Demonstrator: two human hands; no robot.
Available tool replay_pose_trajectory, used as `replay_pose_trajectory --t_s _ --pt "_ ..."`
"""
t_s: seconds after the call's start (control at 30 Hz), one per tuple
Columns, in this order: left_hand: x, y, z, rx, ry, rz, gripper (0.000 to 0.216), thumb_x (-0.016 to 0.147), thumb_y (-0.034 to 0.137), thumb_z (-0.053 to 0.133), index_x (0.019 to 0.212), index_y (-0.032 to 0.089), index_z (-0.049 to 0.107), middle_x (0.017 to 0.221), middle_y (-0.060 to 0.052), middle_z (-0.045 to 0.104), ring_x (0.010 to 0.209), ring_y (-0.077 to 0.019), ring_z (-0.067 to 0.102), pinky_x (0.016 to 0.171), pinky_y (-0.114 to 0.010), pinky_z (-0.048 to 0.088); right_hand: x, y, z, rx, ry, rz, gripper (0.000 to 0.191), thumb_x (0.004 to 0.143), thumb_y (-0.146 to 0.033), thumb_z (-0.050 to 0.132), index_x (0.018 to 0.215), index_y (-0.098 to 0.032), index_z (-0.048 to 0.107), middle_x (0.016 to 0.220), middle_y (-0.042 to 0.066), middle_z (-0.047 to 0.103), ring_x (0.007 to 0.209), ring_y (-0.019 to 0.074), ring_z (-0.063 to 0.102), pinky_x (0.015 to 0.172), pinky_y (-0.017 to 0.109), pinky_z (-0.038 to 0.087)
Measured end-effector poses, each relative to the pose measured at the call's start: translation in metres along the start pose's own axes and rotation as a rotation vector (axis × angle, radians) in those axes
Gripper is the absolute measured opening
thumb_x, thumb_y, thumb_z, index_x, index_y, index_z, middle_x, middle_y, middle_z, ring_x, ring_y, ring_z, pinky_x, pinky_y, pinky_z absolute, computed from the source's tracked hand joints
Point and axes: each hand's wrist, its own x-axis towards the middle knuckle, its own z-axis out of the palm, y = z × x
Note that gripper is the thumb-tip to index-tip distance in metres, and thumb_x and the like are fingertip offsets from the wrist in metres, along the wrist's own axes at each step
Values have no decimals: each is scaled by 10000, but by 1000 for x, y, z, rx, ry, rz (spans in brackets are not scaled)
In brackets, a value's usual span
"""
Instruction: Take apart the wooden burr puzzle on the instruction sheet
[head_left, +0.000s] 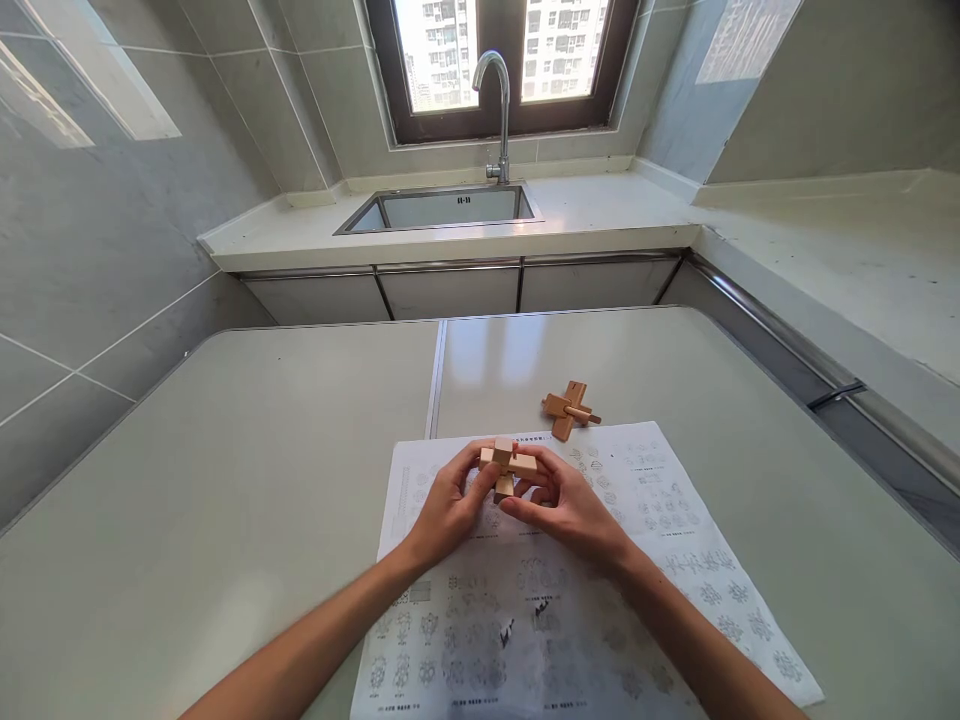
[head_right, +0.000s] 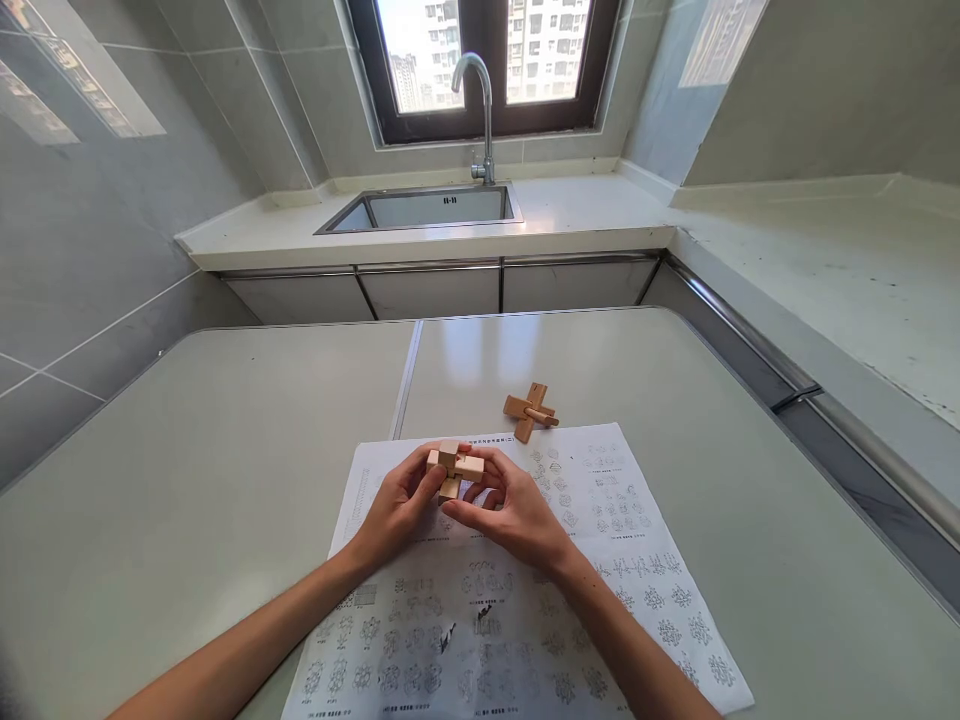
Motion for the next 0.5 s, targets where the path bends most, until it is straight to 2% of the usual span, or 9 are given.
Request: replay_pose_trajectory --t_s 0.3,0.4,0.5 --pt "0 1 1 -41 49 2 400 1037 543 538 1217 216 681 1230 -97 724 1129 -264 667 997 -356 523 -2 -3 4 -255 7 -67 496 824 -337 808 1265 -227 608 853 -3 691 669 163 665 560 283 530" --pt "2 -1 1 -66 146 -35 404 1030 562 546 1171 204 670 1127 -87 730 1035 -236 675 921 -323 529 -4 2 7 -444 14 -127 487 803 -352 824 1225 -236 610 889 10 706 709 184 677 596 308 536" --pt "4 -2 0 -70 227 -50 393 1026 573 548 1101 201 649 1001 -57 712 938 -208 656 858 -297 519 -4 7 8 -632 48 -239 497 808 -350 819 1238 -256 588 994 42 720 835 234 690 726 378 559"
